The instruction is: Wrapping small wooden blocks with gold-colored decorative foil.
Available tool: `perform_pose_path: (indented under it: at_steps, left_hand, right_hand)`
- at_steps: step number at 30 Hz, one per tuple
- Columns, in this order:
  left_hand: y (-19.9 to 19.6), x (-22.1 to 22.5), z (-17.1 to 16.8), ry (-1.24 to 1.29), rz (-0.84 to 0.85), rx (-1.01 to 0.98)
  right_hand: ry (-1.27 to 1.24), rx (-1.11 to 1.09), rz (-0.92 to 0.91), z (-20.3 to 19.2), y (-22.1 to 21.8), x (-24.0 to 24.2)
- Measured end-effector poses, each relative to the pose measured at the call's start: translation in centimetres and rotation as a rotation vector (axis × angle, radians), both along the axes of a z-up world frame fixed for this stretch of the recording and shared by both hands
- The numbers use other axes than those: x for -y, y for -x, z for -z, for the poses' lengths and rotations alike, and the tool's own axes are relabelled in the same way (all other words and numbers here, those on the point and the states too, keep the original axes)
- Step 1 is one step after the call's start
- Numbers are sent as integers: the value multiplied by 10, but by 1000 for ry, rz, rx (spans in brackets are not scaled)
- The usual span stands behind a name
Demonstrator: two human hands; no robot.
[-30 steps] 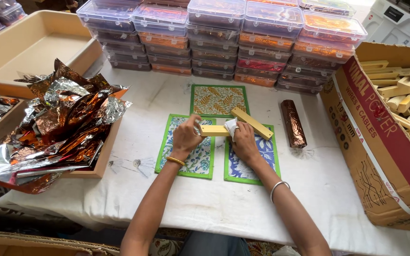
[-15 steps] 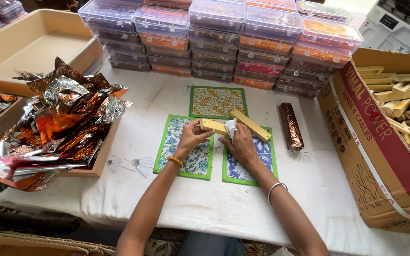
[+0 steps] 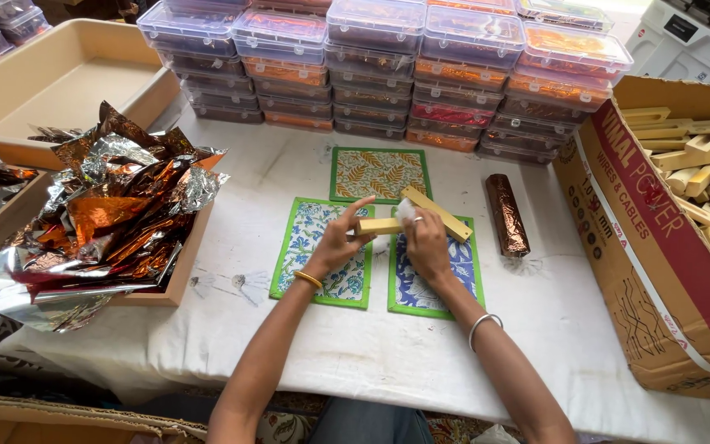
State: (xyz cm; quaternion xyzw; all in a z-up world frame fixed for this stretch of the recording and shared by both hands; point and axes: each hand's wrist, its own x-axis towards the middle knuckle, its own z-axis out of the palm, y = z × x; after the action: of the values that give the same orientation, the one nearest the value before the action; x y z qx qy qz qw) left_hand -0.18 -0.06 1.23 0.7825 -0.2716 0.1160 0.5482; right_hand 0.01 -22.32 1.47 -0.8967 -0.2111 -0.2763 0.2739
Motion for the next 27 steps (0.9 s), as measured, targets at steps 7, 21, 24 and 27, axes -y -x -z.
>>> perform_pose_path:
  at_steps: [7,21,24,27]
  left_hand:
    - [6,13,5,-157,-142,-19]
    - [-11,8,24,-57,-144,27]
    - [-20,9,38,-60,-141,-15]
    - [-9,4,21,-8,-133,-20]
  right_hand:
    - [136,231,-229,-15,35,-47]
    - [196,147,218,1,6,-15]
    - [151,102,315,-4,9,-16]
    - [123,72,205,-5,17,-13]
